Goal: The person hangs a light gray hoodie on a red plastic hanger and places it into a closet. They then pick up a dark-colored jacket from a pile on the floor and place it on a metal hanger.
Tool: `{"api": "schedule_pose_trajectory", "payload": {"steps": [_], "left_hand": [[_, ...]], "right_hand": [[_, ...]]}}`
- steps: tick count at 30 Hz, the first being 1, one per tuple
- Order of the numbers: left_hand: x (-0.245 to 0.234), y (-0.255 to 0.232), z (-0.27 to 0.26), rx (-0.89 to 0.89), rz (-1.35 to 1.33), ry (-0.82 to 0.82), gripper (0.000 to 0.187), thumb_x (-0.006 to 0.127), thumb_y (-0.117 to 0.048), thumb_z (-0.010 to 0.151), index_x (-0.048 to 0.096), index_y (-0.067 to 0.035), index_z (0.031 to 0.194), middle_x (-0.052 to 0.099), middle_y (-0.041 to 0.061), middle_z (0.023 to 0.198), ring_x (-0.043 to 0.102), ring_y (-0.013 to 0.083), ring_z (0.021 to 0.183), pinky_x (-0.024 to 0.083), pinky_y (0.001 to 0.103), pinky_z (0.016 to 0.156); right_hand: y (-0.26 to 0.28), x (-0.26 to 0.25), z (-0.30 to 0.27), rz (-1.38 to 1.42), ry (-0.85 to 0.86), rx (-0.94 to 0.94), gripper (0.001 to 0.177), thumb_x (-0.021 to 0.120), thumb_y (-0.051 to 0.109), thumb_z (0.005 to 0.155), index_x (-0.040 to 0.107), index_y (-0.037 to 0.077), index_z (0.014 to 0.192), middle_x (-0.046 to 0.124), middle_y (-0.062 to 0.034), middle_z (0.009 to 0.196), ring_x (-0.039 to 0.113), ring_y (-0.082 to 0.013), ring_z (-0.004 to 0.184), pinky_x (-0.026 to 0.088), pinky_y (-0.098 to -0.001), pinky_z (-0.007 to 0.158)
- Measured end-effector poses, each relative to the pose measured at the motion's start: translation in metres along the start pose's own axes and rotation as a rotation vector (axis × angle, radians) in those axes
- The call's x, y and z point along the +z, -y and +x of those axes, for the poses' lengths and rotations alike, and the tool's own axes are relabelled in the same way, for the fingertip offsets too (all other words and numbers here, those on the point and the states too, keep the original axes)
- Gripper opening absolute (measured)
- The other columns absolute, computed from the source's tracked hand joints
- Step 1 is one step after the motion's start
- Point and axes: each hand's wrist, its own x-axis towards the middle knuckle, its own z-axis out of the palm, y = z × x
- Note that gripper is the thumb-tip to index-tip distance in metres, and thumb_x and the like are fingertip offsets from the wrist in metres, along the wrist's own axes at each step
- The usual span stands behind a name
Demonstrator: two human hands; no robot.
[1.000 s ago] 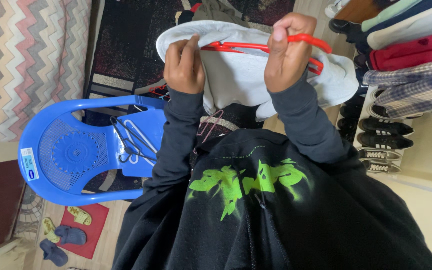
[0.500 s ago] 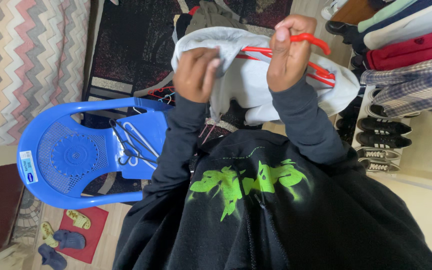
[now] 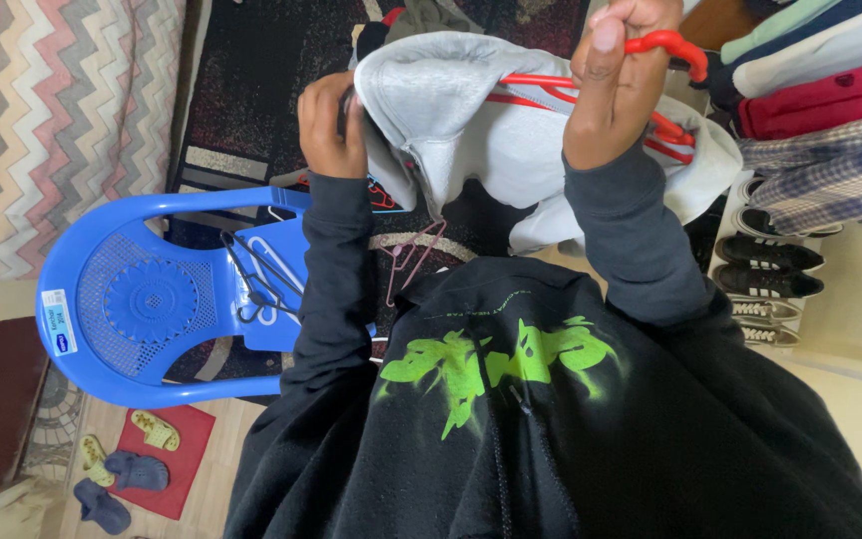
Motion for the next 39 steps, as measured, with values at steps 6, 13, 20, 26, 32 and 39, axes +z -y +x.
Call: {"api": "schedule_pose_trajectory", "payload": {"steps": [6,13,20,26,32,39], "left_hand": [[-0.003,-0.005,0.003,0.033,-0.199,-0.022,0.018,0.070,-0.003,0.096,0.069,-0.001,0.114,0.070,0.014,0.115,0.066,0.0293,0.108,0.053,0.038,0.097],[-0.002,0.003,-0.001,-0.061,-0.364,0.034,0.011,0.069,0.000,0.097,0.071,0.001,0.107,0.071,0.012,0.107,0.066,0.0233,0.102,0.052,0.034,0.095],[0.010,0.017,-0.018,-0.224,-0.568,-0.004,0.005,0.064,-0.002,0.102,0.066,0.003,0.100,0.061,0.004,0.096,0.057,0.0117,0.093,0.047,0.026,0.089],[0.011,0.029,-0.027,-0.284,-0.599,0.009,0.010,0.063,-0.005,0.105,0.063,0.002,0.097,0.056,0.001,0.094,0.053,0.0081,0.090,0.044,0.024,0.085],[-0.003,0.017,-0.029,-0.263,-0.569,0.013,0.009,0.065,-0.005,0.103,0.065,0.003,0.099,0.062,0.004,0.098,0.058,0.0107,0.092,0.047,0.025,0.085],[-0.027,0.003,-0.032,-0.205,-0.575,0.094,0.011,0.071,-0.005,0.098,0.069,0.003,0.105,0.067,0.010,0.108,0.062,0.0175,0.101,0.050,0.031,0.093]], "right_hand": [[-0.003,-0.010,-0.003,-0.067,-0.003,-0.003,0.025,0.045,0.026,0.127,0.046,0.003,0.119,0.044,-0.0042,0.076,0.038,-0.0108,0.062,0.036,-0.0235,0.067],[-0.001,-0.008,-0.005,0.022,-0.016,0.009,0.025,0.047,0.028,0.124,0.044,0.003,0.120,0.041,-0.0023,0.073,0.036,-0.0090,0.061,0.032,-0.0226,0.062],[-0.001,-0.005,-0.007,0.018,0.001,-0.004,0.028,0.049,0.030,0.123,0.044,0.003,0.120,0.044,-0.0031,0.074,0.040,-0.0099,0.064,0.035,-0.0239,0.064],[0.001,-0.001,-0.007,0.033,0.013,0.024,0.028,0.049,0.031,0.123,0.045,0.003,0.120,0.045,-0.0024,0.076,0.040,-0.0086,0.065,0.034,-0.0228,0.066],[0.002,0.003,-0.010,0.064,0.004,0.048,0.029,0.049,0.032,0.123,0.045,0.003,0.120,0.044,-0.0019,0.077,0.039,-0.0082,0.066,0.034,-0.0227,0.066],[0.004,0.005,-0.010,0.102,-0.002,0.079,0.030,0.049,0.032,0.121,0.045,0.003,0.119,0.044,-0.0013,0.076,0.038,-0.0070,0.064,0.033,-0.0219,0.063]]}}
